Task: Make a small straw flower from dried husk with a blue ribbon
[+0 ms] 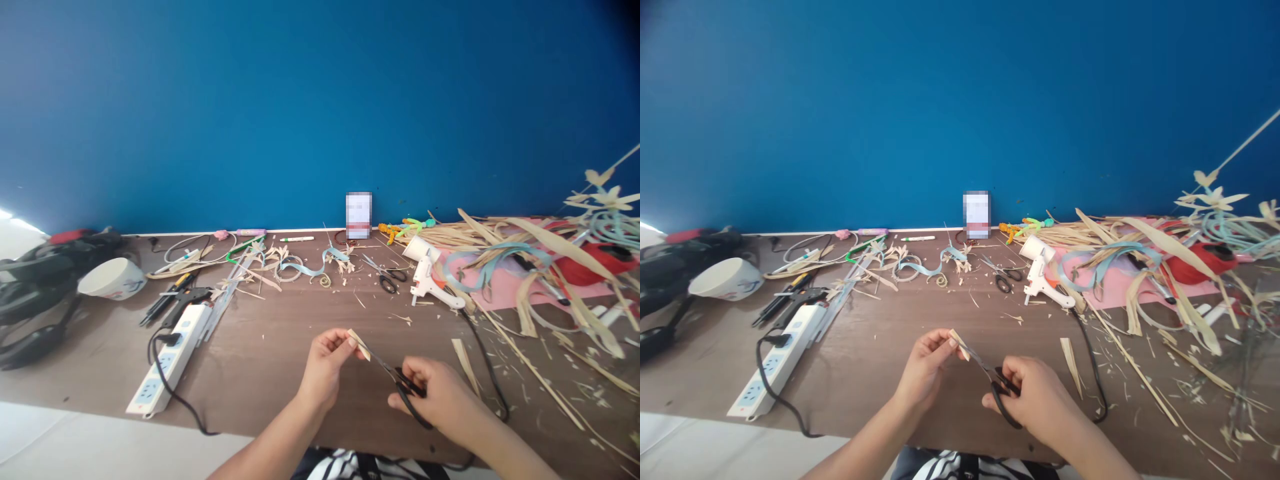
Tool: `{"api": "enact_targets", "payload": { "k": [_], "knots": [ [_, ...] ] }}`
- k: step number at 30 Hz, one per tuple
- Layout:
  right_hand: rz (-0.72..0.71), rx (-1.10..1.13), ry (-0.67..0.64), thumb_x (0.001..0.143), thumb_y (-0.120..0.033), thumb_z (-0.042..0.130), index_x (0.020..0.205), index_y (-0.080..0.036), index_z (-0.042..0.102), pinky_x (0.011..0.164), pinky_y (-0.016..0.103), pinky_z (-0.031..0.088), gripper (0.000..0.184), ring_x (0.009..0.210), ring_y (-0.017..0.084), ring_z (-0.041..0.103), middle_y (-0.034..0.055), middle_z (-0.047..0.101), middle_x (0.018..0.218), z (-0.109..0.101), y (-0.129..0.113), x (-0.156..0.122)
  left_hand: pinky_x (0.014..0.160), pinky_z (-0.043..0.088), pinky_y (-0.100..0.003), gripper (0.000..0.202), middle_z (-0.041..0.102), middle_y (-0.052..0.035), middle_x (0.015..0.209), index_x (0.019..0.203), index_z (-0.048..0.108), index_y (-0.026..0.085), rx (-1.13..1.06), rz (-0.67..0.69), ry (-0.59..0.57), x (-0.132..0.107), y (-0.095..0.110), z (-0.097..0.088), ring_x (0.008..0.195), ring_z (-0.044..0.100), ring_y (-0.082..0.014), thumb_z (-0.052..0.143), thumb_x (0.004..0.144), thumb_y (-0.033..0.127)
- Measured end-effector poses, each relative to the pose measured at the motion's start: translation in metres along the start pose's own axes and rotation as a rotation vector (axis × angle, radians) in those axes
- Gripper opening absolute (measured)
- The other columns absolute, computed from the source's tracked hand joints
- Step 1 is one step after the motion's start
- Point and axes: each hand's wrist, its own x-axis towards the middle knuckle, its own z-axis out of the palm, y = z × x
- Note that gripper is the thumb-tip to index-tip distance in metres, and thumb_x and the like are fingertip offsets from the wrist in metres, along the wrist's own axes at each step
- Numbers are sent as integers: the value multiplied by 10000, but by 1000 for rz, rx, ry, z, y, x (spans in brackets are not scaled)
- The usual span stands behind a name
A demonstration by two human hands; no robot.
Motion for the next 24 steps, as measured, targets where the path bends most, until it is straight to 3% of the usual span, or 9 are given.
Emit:
{"api": "enact_targets", "payload": {
  "k": [13, 24],
  "knots": [
    [18, -195, 60, 607, -410, 628, 521, -198, 431, 472, 213, 224, 303, 510, 119, 392, -38, 461, 499, 2, 0, 2, 630, 401, -241, 151, 632, -45, 566, 619, 604, 109, -29, 0, -12, 2, -1, 0, 545, 540, -117, 620, 697, 236],
    [-37, -182, 105, 555, -393, 666, 538, -209, 438, 509, 214, 278, 294, 563, 139, 442, -27, 511, 549, 2, 0, 1, 613, 413, -255, 146, 632, -46, 557, 618, 607, 105, -10, -18, -37, -2, -4, 0, 531, 547, -124, 640, 674, 235]
  ]
}}
